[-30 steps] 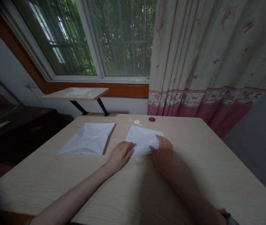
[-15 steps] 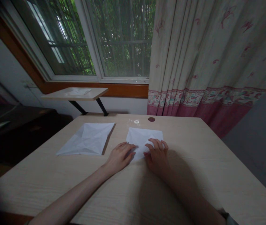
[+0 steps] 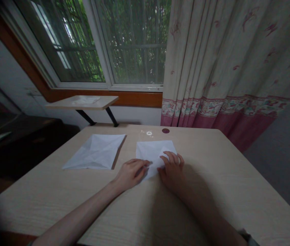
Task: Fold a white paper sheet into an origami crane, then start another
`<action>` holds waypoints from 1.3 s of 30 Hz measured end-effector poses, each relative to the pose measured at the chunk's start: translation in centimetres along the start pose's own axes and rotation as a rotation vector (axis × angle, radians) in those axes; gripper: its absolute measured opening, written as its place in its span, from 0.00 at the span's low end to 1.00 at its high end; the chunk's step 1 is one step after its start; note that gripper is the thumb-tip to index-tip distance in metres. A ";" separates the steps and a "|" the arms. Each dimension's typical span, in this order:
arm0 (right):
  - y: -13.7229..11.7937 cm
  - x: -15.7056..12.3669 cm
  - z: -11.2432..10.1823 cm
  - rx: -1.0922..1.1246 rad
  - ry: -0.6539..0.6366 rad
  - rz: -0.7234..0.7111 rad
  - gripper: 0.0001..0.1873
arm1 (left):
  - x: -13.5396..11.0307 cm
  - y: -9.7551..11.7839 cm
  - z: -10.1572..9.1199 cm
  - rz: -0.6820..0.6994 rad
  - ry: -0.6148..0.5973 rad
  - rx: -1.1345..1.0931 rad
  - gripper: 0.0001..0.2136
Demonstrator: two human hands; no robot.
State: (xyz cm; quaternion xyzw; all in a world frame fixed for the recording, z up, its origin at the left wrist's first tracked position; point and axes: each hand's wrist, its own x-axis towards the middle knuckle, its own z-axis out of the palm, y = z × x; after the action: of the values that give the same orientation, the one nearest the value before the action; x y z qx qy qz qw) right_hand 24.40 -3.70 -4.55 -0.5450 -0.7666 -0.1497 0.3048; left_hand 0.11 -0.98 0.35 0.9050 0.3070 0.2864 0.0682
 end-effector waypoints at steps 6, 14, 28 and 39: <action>0.1 0.1 0.4 -0.061 0.047 0.028 0.14 | -0.1 0.2 -0.3 0.041 -0.031 -0.002 0.14; 0.4 0.1 0.6 -0.054 0.054 0.058 0.14 | -0.3 0.4 -0.5 0.147 -0.088 -0.096 0.16; 0.5 -0.1 0.7 0.011 0.085 0.043 0.15 | -0.2 0.2 -0.1 0.164 -0.105 -0.194 0.16; 0.7 -0.1 1.0 0.035 0.039 0.066 0.14 | -0.4 -0.4 0.1 0.106 -0.262 0.007 0.20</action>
State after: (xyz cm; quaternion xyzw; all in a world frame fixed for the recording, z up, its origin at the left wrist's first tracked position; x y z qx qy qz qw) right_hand 24.82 -2.97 -5.45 -0.5613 -0.7448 -0.1365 0.3339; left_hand -0.28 -0.83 -0.07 0.9498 0.2483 0.1680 0.0892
